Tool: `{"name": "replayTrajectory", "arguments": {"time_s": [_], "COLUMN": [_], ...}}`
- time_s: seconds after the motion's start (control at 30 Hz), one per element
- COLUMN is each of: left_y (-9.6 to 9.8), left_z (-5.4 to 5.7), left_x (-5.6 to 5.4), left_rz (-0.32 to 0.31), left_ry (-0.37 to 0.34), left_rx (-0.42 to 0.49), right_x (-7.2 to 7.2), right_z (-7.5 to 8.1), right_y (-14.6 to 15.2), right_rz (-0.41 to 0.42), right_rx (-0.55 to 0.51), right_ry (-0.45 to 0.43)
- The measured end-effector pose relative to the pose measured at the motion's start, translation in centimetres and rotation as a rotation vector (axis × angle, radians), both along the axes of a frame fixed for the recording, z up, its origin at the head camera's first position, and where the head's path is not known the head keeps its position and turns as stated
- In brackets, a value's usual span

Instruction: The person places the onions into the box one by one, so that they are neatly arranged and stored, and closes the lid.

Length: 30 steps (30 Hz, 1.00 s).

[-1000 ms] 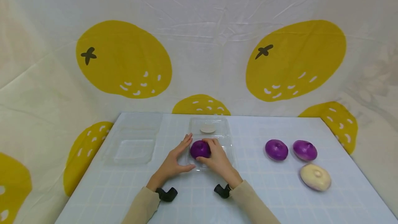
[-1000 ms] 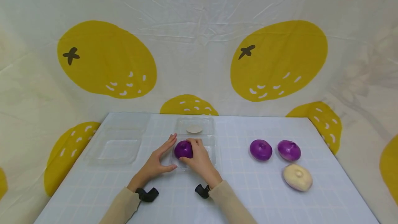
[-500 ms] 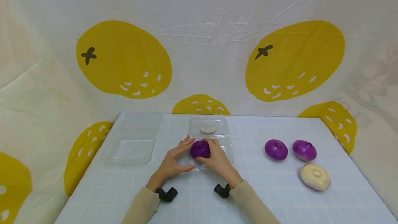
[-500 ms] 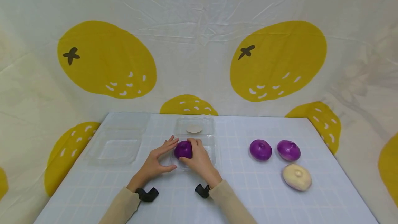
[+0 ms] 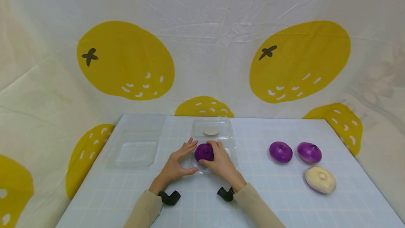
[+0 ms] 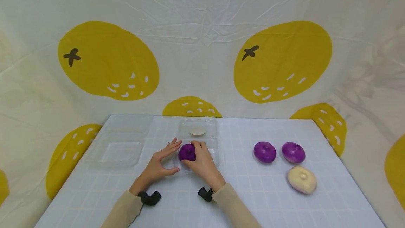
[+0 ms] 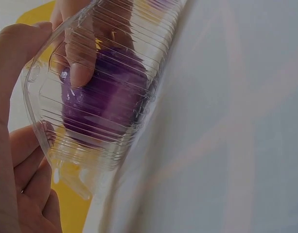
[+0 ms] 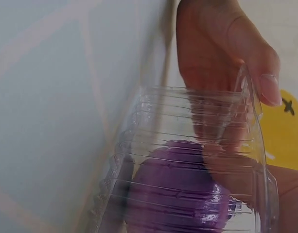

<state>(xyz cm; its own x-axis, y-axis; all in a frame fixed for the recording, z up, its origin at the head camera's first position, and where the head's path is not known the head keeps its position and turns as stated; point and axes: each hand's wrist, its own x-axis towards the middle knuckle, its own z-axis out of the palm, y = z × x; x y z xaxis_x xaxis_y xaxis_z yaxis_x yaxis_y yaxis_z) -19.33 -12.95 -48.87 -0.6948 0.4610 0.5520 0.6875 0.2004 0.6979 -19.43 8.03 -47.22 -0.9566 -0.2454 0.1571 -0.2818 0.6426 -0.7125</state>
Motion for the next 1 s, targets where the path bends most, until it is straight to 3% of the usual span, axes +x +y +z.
{"name": "replayTrajectory", "arguments": {"time_s": [0.67,1.0], "left_y": [0.1,0.1], "left_z": [0.0,0.1], "left_x": [-0.1,-0.1], "left_rz": [-0.026,-0.019], "left_ry": [-0.028,-0.012], "left_rx": [0.025,0.019], "right_x": [-0.2,0.3], "right_z": [0.1,1.6], "right_y": [-0.3,0.2], "right_rz": [0.015,0.008], "right_rx": [0.039,0.049], "right_ry": [0.001,-0.033]}}
